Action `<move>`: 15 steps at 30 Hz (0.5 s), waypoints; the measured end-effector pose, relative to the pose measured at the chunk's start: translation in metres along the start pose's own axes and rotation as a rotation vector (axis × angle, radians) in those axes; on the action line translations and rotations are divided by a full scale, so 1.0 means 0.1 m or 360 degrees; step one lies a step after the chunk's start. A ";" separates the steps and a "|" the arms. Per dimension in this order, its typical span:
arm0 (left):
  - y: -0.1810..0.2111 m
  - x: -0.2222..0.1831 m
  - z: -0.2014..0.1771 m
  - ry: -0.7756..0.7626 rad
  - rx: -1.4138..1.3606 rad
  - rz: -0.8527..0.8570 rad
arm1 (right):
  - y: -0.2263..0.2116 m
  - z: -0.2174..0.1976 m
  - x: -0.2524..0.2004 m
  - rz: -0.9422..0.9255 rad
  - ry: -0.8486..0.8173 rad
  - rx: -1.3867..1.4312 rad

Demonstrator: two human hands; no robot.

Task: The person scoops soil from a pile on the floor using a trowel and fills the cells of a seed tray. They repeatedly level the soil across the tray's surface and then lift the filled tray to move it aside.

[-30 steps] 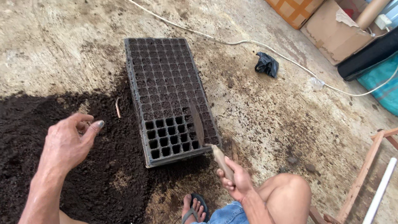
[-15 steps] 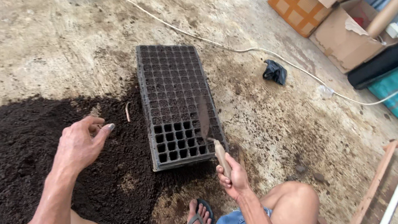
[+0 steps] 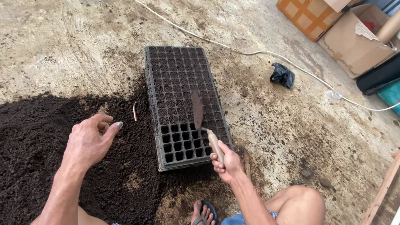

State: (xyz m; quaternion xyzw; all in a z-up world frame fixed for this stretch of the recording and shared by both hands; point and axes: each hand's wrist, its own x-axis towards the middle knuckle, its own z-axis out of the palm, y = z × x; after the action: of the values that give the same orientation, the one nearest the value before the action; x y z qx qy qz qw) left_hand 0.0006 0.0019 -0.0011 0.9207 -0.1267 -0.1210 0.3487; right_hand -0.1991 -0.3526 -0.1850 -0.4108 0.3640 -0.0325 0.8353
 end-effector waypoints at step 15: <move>0.07 -0.04 -0.06 -0.0003 -0.0050 -0.0008 | 0.05 0.51 -0.02 -0.0011 -0.0061 -0.0070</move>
State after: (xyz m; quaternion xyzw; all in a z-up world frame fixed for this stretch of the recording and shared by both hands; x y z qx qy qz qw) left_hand -0.0022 0.0019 0.0091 0.9153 -0.1228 -0.1248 0.3626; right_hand -0.1695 -0.3149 -0.1664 -0.4309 0.3471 -0.0194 0.8327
